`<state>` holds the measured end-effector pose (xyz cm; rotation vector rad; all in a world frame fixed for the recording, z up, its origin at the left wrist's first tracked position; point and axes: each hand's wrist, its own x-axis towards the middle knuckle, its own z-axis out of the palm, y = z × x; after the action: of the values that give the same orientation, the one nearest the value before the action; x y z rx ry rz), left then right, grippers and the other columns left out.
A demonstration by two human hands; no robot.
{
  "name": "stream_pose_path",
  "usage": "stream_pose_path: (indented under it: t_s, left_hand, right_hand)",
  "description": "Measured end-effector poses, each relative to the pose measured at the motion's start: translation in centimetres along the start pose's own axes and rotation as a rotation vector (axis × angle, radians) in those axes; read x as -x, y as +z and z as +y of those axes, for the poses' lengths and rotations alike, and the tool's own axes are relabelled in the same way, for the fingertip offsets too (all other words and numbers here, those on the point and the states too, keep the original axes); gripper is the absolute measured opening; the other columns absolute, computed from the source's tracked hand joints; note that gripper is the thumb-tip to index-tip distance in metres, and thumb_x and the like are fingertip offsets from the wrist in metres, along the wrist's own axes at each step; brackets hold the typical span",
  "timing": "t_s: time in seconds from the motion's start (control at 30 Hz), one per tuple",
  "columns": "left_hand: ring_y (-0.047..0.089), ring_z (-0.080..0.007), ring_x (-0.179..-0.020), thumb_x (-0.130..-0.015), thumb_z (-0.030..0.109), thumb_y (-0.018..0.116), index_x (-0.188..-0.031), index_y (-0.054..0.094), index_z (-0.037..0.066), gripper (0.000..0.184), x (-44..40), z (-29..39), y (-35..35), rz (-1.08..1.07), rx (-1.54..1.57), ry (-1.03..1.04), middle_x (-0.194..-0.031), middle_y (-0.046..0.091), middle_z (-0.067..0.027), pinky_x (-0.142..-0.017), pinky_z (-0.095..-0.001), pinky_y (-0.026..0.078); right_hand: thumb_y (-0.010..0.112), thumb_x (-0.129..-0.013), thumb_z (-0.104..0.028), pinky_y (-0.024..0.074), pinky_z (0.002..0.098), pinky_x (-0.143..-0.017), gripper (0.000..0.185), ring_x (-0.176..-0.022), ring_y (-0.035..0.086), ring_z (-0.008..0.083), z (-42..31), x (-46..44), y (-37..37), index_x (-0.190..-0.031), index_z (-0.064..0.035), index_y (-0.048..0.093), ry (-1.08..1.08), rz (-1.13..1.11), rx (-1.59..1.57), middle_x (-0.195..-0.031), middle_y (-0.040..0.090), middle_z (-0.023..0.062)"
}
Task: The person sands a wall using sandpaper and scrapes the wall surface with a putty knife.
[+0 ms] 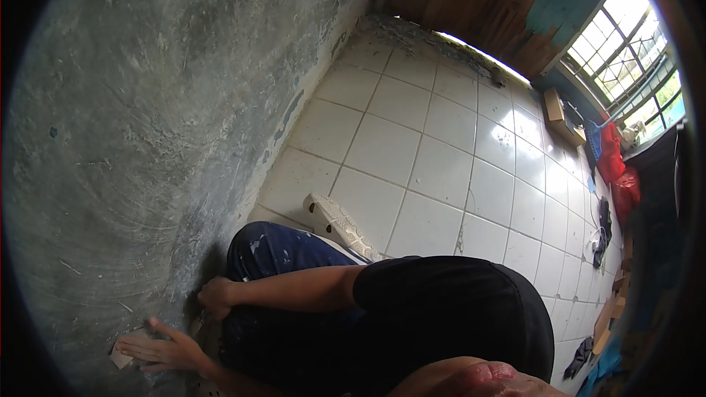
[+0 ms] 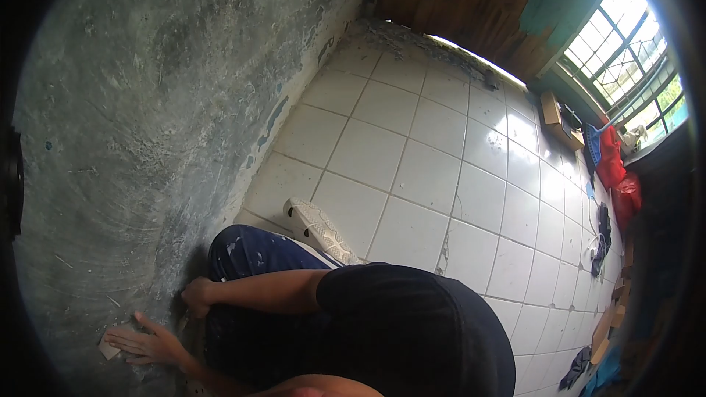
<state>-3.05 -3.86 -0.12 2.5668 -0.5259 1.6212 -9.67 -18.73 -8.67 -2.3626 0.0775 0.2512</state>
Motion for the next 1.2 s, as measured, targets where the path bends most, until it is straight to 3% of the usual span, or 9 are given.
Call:
stream_pose_path:
  t_s: [0.07, 0.13, 0.33, 0.43, 0.57, 0.63, 0.73, 1.03, 1.2]
  left_hand:
    - [0.027, -0.026, -0.149, -0.099, 0.064, 0.038, -0.158, 0.02, 0.006, 0.084, -1.1, -0.6, 0.2, -0.029, -0.05, 0.017, -0.164, 0.022, -0.0124, -0.115, -0.0602, 0.023]
    - [0.024, -0.0332, -0.149, -0.1, 0.064, 0.032, -0.157, 0.02, 0.005, 0.083, -4.6, -2.2, 0.7, 0.121, 0.038, -0.037, -0.163, 0.022, -0.0164, -0.114, -0.0656, 0.019]
    - [0.02, -0.0311, -0.151, -0.098, 0.069, 0.028, -0.157, 0.021, 0.006, 0.087, -14.5, -2.8, -1.7, 0.272, 0.215, -0.167, -0.165, 0.017, -0.0137, -0.117, -0.063, 0.015]
    - [0.027, -0.0322, -0.148, -0.099, 0.067, 0.03, -0.157, 0.022, 0.006, 0.084, -12.1, -1.9, -1.1, 0.229, 0.058, -0.142, -0.163, 0.022, -0.0147, -0.114, -0.0637, 0.023]
    - [0.027, -0.0288, -0.149, -0.099, 0.066, 0.034, -0.157, 0.022, 0.009, 0.083, -4.8, 0.9, -0.7, 0.143, 0.068, -0.075, -0.164, 0.021, -0.0112, -0.114, -0.0635, 0.023]
    - [0.029, -0.0269, -0.148, -0.099, 0.064, 0.038, -0.158, 0.022, 0.01, 0.081, -1.3, 1.1, -0.6, -0.021, -0.022, -0.07, -0.164, 0.022, -0.009, -0.113, -0.0636, 0.025]
    - [0.025, -0.0256, -0.15, -0.098, 0.068, 0.036, -0.158, 0.022, 0.01, 0.084, 0.3, -0.2, -0.2, -0.115, -0.032, -0.085, -0.164, 0.023, -0.0099, -0.115, -0.064, 0.019]
    - [0.033, -0.0375, -0.145, -0.101, 0.06, 0.038, -0.154, 0.027, 0.002, 0.08, -12.7, -3.7, -0.7, 0.266, 0.121, -0.164, -0.158, 0.031, -0.0191, -0.115, -0.0581, 0.029]
    - [0.034, -0.0336, -0.145, -0.101, 0.06, 0.039, -0.154, 0.027, 0.001, 0.081, -8.4, -0.4, -1.2, 0.2, 0.042, -0.135, -0.16, 0.028, -0.017, -0.115, -0.0539, 0.03]
  right_hand:
    - [0.071, -0.078, -0.046, 0.0553, 0.0466, -0.086, 0.05, -0.099, 0.069, 0.0378, -0.2, 0.7, -0.6, -0.099, -0.0004, 0.074, -0.005, 0.011, -0.012, -0.1, 0.072, 0.0218]
    - [0.071, -0.078, -0.046, 0.0553, 0.0466, -0.086, 0.05, -0.099, 0.069, 0.0379, -0.3, 1.0, -0.9, -0.099, -0.0001, 0.074, -0.008, 0.017, -0.026, -0.1, 0.072, 0.0219]
    - [0.072, -0.078, -0.046, 0.055, 0.0466, -0.086, 0.05, -0.098, 0.069, 0.0389, -0.1, 0.5, -0.4, -0.099, 0.0, 0.074, -0.007, 0.034, -0.03, -0.099, 0.072, 0.0222]
    - [0.072, -0.078, -0.046, 0.055, 0.0464, -0.087, 0.051, -0.099, 0.069, 0.0387, -0.2, 0.2, -0.3, -0.1, 0.0001, 0.073, 0.004, 0.013, -0.032, -0.1, 0.072, 0.0222]
    - [0.071, -0.079, -0.045, 0.0548, 0.0461, -0.088, 0.051, -0.101, 0.069, 0.0384, -0.2, 0.5, -0.7, -0.101, 0.0001, 0.073, 0.003, -0.013, -0.026, -0.103, 0.072, 0.0222]
    - [0.071, -0.079, -0.045, 0.0548, 0.0461, -0.088, 0.05, -0.101, 0.069, 0.0384, 0.0, 0.2, -0.2, -0.101, 0.0, 0.073, -0.008, -0.015, -0.017, -0.103, 0.072, 0.0222]
    - [0.071, -0.08, -0.046, 0.0548, 0.0461, -0.088, 0.05, -0.101, 0.069, 0.0384, 0.1, -0.2, 0.1, -0.1, -0.0003, 0.074, -0.017, 0.003, 0.003, -0.102, 0.072, 0.0218]
    - [0.071, -0.079, -0.045, 0.0551, 0.0466, -0.086, 0.048, -0.099, 0.069, 0.0382, -0.4, 0.8, -0.8, -0.097, -0.0004, 0.074, 0.021, 0.024, -0.033, -0.099, 0.072, 0.022]
    - [0.072, -0.078, -0.043, 0.0554, 0.0465, -0.085, 0.047, -0.098, 0.07, 0.0383, -0.3, 0.7, -0.6, -0.099, -0.0006, 0.074, -0.003, 0.023, -0.046, -0.099, 0.072, 0.0217]
